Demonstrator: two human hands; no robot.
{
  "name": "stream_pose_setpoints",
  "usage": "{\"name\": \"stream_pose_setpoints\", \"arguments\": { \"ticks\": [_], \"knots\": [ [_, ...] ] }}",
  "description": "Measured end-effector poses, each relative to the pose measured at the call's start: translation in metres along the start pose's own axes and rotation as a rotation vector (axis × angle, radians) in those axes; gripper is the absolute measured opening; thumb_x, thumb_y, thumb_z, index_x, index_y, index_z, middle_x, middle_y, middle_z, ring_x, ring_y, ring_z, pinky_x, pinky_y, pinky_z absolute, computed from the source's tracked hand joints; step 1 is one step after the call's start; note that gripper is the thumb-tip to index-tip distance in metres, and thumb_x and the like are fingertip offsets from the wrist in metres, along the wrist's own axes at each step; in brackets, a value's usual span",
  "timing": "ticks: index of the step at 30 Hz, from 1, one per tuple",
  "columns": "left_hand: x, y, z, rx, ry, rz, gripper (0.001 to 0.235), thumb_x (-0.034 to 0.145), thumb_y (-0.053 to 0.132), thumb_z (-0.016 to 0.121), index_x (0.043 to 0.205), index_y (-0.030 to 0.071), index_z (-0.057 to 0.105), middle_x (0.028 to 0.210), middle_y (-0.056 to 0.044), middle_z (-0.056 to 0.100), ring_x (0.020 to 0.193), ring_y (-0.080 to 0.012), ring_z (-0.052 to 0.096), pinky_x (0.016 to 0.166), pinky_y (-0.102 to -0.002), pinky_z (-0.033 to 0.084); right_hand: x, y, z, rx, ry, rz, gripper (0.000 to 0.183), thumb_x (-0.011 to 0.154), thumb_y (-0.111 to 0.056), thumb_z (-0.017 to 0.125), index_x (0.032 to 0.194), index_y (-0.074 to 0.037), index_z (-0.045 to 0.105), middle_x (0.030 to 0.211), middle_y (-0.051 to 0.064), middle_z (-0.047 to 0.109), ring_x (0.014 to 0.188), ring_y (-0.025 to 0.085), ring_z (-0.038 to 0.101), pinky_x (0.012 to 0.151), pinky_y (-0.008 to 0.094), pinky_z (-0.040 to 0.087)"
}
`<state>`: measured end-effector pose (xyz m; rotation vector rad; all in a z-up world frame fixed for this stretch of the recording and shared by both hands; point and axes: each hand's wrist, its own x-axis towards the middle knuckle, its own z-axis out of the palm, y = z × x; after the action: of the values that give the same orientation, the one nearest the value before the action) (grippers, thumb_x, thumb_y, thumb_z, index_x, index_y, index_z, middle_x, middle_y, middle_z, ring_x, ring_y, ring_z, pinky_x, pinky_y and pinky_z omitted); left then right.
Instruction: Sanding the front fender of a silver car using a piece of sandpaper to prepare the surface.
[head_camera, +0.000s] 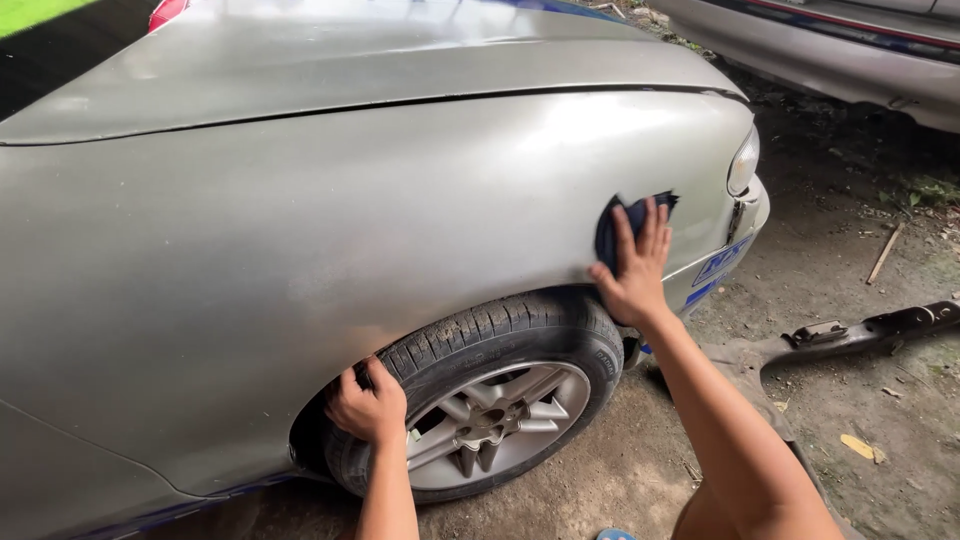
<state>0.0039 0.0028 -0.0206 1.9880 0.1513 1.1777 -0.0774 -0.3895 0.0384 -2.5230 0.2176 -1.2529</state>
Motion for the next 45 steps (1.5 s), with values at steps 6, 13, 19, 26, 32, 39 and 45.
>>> {"name": "stream_pose_setpoints", "arguments": {
  "ticks": [6,13,19,26,32,39,45],
  "knots": [
    [0.007,0.008,-0.004,-0.044,0.168,0.155,0.014,0.089,0.021,0.076,0.086,0.008,0.079,0.065,-0.013,0.065,0.069,-0.0401,0.068,0.072,-0.042,0.050,0.001,0.050,0.004,0.236,0.050,0.571,0.068,0.113,-0.057,0.037,0.168,-0.043,0.000,0.169,0.017,-0.015,0.152,0.047,-0.015,0.118,0.076,-0.003],
    [0.013,0.024,-0.010,-0.014,0.199,0.076,0.022,0.084,0.027,0.080,0.079,0.007,0.076,0.059,-0.018,0.062,0.065,-0.0439,0.067,0.064,-0.046,0.051,0.015,-0.084,-0.002,0.067,-0.047,0.267,0.100,0.089,-0.059,0.061,0.169,-0.030,0.008,0.168,0.027,-0.011,0.151,0.053,-0.014,0.117,0.077,0.001],
    [0.016,0.030,-0.017,0.014,0.174,0.072,0.021,0.074,0.022,0.077,0.066,0.005,0.068,0.048,-0.017,0.052,0.052,-0.0446,0.060,0.061,-0.046,0.048,0.013,-0.157,-0.009,-0.089,-0.115,-0.388,0.114,0.070,-0.094,0.051,0.160,-0.024,0.041,0.167,0.032,0.015,0.154,0.054,0.001,0.119,0.069,0.001],
    [0.007,0.022,-0.022,-0.021,0.190,0.157,0.013,0.077,0.016,0.072,0.068,0.007,0.068,0.053,-0.015,0.056,0.057,-0.0428,0.062,0.065,-0.045,0.051,0.076,-0.089,-0.042,-0.102,-0.123,-0.333,0.085,0.093,-0.077,0.050,0.163,-0.030,0.038,0.167,0.025,0.015,0.153,0.048,0.008,0.119,0.071,0.012],
    [0.009,0.014,-0.010,0.012,0.176,0.109,0.012,0.080,0.014,0.063,0.079,0.011,0.074,0.072,-0.010,0.069,0.075,-0.0379,0.069,0.078,-0.046,0.052,0.118,-0.080,-0.045,-0.061,-0.231,0.139,0.084,0.100,-0.073,0.042,0.168,-0.034,0.011,0.167,0.029,0.000,0.153,0.046,-0.006,0.120,0.075,0.003],
    [-0.003,0.014,-0.003,-0.017,0.065,0.108,0.018,0.080,0.019,0.053,0.081,0.018,0.071,0.094,-0.005,0.075,0.090,-0.0344,0.066,0.081,-0.045,0.045,0.077,-0.173,-0.021,0.089,-0.067,-0.579,0.093,0.084,-0.079,0.054,0.161,-0.028,0.041,0.171,0.025,0.009,0.156,0.051,0.003,0.122,0.073,0.006],
    [0.009,0.015,-0.009,-0.066,0.076,0.236,0.028,0.079,0.010,0.051,0.089,0.009,0.077,0.093,-0.013,0.077,0.088,-0.0417,0.068,0.084,-0.051,0.050,0.053,-0.244,-0.008,0.189,-0.050,-0.866,0.071,0.095,-0.076,0.043,0.146,-0.030,0.060,0.163,0.018,0.035,0.153,0.042,0.027,0.122,0.065,0.018]
  ]
}}
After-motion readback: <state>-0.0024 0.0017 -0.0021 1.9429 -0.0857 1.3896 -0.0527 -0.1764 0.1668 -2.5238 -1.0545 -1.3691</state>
